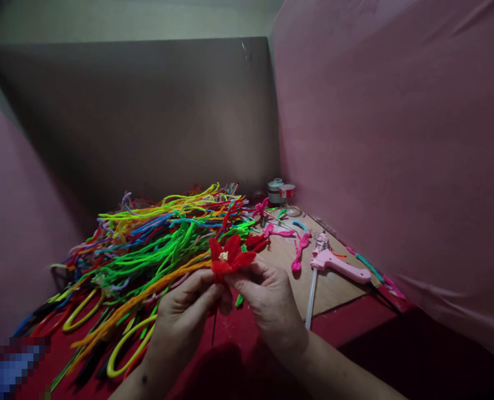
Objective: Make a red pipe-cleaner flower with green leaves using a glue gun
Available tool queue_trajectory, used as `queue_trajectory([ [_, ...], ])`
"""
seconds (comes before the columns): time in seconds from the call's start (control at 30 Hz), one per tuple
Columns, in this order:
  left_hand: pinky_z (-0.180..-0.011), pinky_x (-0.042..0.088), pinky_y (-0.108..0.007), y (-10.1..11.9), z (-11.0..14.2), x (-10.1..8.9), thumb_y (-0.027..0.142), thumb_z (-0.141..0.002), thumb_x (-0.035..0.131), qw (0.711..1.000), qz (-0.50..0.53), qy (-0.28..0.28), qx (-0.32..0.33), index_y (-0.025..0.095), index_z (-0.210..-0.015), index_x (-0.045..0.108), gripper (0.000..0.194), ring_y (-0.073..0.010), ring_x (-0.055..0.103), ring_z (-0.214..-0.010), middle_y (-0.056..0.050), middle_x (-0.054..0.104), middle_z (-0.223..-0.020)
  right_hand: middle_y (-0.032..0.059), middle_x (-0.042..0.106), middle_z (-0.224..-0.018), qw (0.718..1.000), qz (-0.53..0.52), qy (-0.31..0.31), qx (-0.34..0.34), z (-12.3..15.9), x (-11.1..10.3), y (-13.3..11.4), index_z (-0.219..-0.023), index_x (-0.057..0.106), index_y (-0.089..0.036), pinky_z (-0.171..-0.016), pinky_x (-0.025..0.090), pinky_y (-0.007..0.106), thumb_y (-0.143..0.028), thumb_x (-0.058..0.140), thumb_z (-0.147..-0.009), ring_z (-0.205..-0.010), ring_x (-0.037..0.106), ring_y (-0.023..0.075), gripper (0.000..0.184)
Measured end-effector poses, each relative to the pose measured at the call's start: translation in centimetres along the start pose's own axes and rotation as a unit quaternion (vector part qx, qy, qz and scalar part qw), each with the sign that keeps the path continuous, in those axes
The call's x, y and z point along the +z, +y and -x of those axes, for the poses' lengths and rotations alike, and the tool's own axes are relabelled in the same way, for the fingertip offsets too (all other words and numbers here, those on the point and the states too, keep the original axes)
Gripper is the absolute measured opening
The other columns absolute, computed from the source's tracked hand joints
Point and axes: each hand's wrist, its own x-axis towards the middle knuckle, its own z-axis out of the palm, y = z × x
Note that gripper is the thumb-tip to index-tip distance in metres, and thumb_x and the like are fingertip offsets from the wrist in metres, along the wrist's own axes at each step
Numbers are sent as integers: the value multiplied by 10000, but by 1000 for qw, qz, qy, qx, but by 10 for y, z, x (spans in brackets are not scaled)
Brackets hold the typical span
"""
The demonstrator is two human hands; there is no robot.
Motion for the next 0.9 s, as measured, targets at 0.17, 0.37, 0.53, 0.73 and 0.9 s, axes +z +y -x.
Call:
queue_trajectory([
  [0.17, -539, 378, -213, 4, -4, -1, 178, -798, 546, 998, 53, -26, -38, 146, -672, 577, 134, -96, 493, -525, 9, 552, -558, -38, 579, -503, 1000, -10, -9, 2, 1, -1, -3, -772, 736, -212, -491, 463, 217, -257, 699, -709, -443, 505, 83, 86],
  [0.37, -532, 379, -226, -5, -7, -7, 191, -778, 570, 985, 136, -60, -83, 131, -709, 609, 99, -101, 499, -512, -9, 574, -571, -33, 554, -479, 998, -37, -37, 25, 3, -2, 5, -815, 729, -202, -487, 447, 212, -227, 643, -767, -445, 529, 88, 102],
  [0.53, -524, 382, -214, -4, -7, -4, 185, -772, 578, 984, 146, -59, -80, 131, -715, 618, 89, -92, 493, -502, 1, 562, -556, -20, 560, -522, 998, -31, -29, 39, 3, -4, 10, -829, 714, -168, -478, 419, 208, -228, 622, -787, -456, 513, 79, 118],
  [0.73, -567, 420, -210, -4, 0, 2, 224, -797, 566, 999, 28, 7, -38, 158, -722, 602, 106, -102, 522, -574, 6, 576, -614, -38, 551, -580, 997, -60, -11, 50, 3, -6, 12, -800, 659, -178, -473, 378, 187, -222, 696, -721, -491, 464, 58, 98],
  [0.9, -578, 443, -220, -10, 5, 2, 236, -820, 533, 997, -75, 25, 23, 178, -764, 606, 109, -121, 562, -590, 1, 599, -641, -30, 549, -618, 998, -44, -1, 42, 5, -6, 14, -774, 614, -162, -491, 365, 201, -197, 712, -698, -523, 463, 67, 129],
])
